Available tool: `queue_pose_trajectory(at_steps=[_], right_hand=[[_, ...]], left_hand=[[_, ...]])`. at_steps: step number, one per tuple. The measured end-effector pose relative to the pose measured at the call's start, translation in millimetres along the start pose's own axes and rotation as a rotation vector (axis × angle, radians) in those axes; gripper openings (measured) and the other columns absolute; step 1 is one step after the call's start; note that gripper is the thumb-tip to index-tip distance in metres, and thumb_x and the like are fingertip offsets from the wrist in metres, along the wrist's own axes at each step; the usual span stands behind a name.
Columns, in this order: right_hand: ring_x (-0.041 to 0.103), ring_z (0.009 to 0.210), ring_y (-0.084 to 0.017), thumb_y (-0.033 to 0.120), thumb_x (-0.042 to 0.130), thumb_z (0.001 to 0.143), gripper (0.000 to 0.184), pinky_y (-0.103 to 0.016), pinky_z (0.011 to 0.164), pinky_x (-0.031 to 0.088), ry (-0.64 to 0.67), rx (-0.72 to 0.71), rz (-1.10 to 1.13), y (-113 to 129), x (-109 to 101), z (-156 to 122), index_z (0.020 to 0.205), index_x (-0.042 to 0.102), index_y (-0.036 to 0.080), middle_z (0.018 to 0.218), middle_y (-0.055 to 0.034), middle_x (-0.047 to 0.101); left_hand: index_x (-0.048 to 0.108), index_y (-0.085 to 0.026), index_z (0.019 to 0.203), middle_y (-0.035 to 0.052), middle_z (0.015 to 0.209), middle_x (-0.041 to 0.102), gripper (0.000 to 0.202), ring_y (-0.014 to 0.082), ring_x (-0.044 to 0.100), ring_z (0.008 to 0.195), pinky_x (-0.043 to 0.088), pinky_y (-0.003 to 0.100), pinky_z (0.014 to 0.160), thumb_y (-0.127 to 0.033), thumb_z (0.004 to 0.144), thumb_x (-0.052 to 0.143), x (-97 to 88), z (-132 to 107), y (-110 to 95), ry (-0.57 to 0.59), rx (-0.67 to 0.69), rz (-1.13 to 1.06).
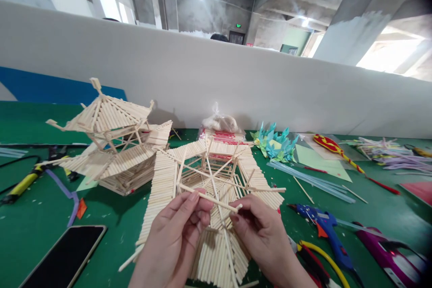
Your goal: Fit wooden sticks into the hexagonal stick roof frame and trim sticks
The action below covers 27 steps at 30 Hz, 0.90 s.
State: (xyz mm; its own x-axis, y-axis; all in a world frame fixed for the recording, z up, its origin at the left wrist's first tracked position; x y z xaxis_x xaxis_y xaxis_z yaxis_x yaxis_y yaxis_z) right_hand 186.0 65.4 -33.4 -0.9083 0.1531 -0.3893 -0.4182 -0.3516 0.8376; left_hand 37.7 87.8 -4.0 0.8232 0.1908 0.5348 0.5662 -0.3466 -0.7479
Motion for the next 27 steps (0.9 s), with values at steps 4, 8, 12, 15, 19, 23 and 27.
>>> queue_pose_trajectory(at_steps=[4,8,12,15,19,23,27], right_hand=[[0.053,0.061,-0.011,0.017,0.052,0.08,0.009,-0.021,0.053,0.043,-0.01,-0.007,-0.004,0.7,-0.4,-0.3,0.083,0.06,0.019,0.071,-0.0004,0.058],[0.052,0.06,-0.011,0.018,0.052,0.08,0.009,-0.022,0.052,0.042,-0.012,-0.003,-0.02,0.2,0.2,0.1,0.083,0.06,0.02,0.07,-0.0002,0.057],[0.052,0.061,-0.012,0.02,0.051,0.081,0.009,-0.022,0.052,0.042,-0.005,-0.001,-0.011,-1.8,1.1,0.0,0.083,0.06,0.019,0.071,-0.0013,0.057],[0.052,0.061,-0.012,0.021,0.051,0.081,0.009,-0.022,0.052,0.042,-0.005,-0.001,-0.005,-2.1,1.3,0.2,0.082,0.06,0.019,0.071,-0.0017,0.057],[0.052,0.06,-0.012,0.02,0.052,0.08,0.009,-0.023,0.051,0.042,-0.02,0.007,-0.01,-1.2,1.1,0.2,0.081,0.06,0.018,0.072,-0.0023,0.057],[0.052,0.06,-0.012,0.019,0.051,0.08,0.009,-0.023,0.052,0.041,-0.011,0.012,-0.004,-1.1,1.4,-0.2,0.081,0.06,0.018,0.071,-0.002,0.057],[0.052,0.061,-0.012,0.019,0.052,0.08,0.008,-0.022,0.053,0.041,-0.012,0.012,0.011,-2.5,1.9,0.1,0.082,0.06,0.019,0.072,-0.0015,0.057]], left_hand=[[0.067,-0.013,0.066,0.0027,0.059,0.066,0.008,0.01,0.056,0.053,0.047,0.018,0.053,-0.015,0.061,0.073,-0.2,2.1,0.7,-0.024,0.019,0.005],[0.067,-0.012,0.068,0.003,0.059,0.066,0.009,0.0095,0.057,0.053,0.048,0.018,0.053,-0.013,0.061,0.072,-0.6,3.2,1.7,-0.032,0.018,-0.005],[0.067,-0.011,0.067,0.003,0.058,0.066,0.008,0.0089,0.056,0.052,0.047,0.017,0.053,-0.013,0.062,0.072,0.8,2.9,2.1,-0.034,0.028,-0.005],[0.066,-0.011,0.066,0.0028,0.058,0.065,0.008,0.0086,0.055,0.051,0.047,0.016,0.052,-0.013,0.061,0.072,2.6,3.4,2.7,-0.035,0.026,-0.005],[0.066,-0.011,0.066,0.0026,0.059,0.066,0.008,0.0088,0.056,0.052,0.047,0.016,0.051,-0.013,0.061,0.072,2.9,4.7,3.4,-0.037,0.039,0.003],[0.066,-0.011,0.063,0.0029,0.059,0.066,0.008,0.0087,0.056,0.051,0.047,0.016,0.052,-0.013,0.06,0.073,0.7,5.2,3.8,-0.019,0.039,0.006],[0.066,-0.011,0.064,0.0033,0.059,0.066,0.009,0.009,0.056,0.052,0.048,0.017,0.052,-0.014,0.06,0.073,-0.3,6.1,4.4,-0.015,0.034,0.003]])
Point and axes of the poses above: each hand's wrist, its own z-axis towards the middle knuckle, its own x-axis out of the palm, y = z × x, the point moved 2 cm from there along z, towards the middle knuckle
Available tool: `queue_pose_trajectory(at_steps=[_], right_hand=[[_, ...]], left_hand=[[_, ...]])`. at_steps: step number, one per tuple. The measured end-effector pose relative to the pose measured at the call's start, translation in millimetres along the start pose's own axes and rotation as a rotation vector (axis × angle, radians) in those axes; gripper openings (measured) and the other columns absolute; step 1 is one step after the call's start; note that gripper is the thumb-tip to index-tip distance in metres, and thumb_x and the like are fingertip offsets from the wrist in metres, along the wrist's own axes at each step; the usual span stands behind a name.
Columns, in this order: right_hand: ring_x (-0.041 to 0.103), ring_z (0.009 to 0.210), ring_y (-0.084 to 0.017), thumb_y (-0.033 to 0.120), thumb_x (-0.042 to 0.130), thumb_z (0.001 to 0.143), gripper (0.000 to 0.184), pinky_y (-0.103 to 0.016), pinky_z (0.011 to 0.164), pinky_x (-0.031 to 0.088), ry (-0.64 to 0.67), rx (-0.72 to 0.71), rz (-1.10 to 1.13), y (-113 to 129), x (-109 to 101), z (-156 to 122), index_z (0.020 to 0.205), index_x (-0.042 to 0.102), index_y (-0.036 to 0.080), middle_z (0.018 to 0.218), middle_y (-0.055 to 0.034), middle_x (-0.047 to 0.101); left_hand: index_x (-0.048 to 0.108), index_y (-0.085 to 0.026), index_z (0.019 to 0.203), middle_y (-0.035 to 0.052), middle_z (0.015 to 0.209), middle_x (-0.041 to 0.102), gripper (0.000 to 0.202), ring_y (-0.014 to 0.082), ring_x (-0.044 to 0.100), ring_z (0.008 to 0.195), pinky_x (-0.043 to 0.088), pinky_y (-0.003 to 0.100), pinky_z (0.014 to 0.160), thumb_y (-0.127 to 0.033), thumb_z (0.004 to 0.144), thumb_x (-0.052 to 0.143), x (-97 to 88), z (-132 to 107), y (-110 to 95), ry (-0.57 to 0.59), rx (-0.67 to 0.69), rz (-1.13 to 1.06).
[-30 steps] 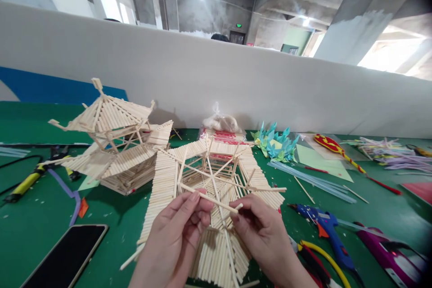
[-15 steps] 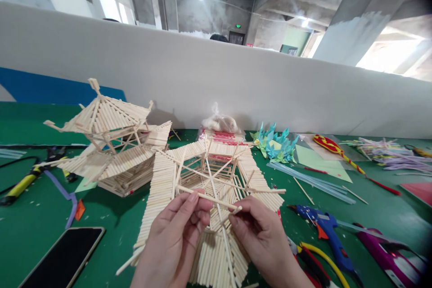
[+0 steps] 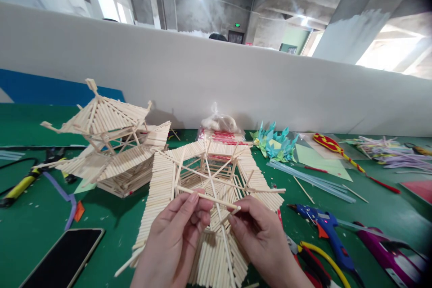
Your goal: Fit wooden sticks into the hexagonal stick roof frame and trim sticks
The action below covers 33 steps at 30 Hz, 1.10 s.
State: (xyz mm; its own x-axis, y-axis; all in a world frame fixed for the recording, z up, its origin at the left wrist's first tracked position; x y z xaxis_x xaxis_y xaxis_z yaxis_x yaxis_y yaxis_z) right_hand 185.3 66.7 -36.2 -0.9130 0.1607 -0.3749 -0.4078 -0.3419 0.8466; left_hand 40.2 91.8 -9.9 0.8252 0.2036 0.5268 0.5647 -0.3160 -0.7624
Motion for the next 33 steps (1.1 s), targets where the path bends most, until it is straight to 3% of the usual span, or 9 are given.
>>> queue_pose_trajectory(at_steps=[19,26,31,33], right_hand=[[0.052,0.062,-0.012,0.018,0.052,0.08,0.009,-0.023,0.054,0.041,-0.002,-0.028,-0.024,1,0,1,0.082,0.06,0.018,0.072,-0.0022,0.058],[0.051,0.059,-0.01,0.019,0.051,0.082,0.008,-0.02,0.052,0.04,-0.004,-0.056,-0.068,1,0,0,0.082,0.058,0.019,0.07,-0.0003,0.056],[0.054,0.061,-0.012,0.021,0.049,0.083,0.009,-0.02,0.052,0.043,0.028,-0.07,-0.075,0,1,0,0.084,0.058,0.021,0.072,-0.0011,0.058],[0.054,0.06,-0.011,0.022,0.05,0.082,0.01,-0.02,0.051,0.044,0.02,-0.06,-0.082,-2,1,-1,0.088,0.058,0.022,0.072,-0.0006,0.057]], left_hand=[[0.066,-0.011,0.068,0.0031,0.058,0.066,0.008,0.0095,0.058,0.051,0.049,0.017,0.051,-0.012,0.062,0.071,-0.3,0,1,-0.017,-0.022,-0.033],[0.067,-0.014,0.074,0.0025,0.062,0.067,0.009,0.0104,0.059,0.053,0.05,0.018,0.052,-0.016,0.066,0.07,-4.0,-1,6,0.054,-0.041,-0.019],[0.066,-0.014,0.072,0.0025,0.059,0.066,0.016,0.0107,0.058,0.049,0.049,0.019,0.048,-0.019,0.06,0.075,-13.6,-9,13,0.063,-0.027,0.094],[0.066,-0.016,0.069,0.0011,0.055,0.065,0.016,0.0102,0.056,0.046,0.046,0.018,0.045,-0.024,0.06,0.075,-20.0,-15,12,0.072,0.042,0.206]])
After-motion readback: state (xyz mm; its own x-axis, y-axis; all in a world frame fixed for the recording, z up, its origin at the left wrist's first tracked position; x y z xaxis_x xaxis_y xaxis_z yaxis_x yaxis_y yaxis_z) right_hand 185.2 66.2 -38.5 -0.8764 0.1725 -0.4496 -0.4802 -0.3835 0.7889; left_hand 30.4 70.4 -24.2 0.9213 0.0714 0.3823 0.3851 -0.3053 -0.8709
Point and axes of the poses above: each hand's wrist, its own z-axis towards the middle knuckle, its own x-axis out of the palm, y = z × x, the point moved 2 cm from there along z, towards the middle knuckle
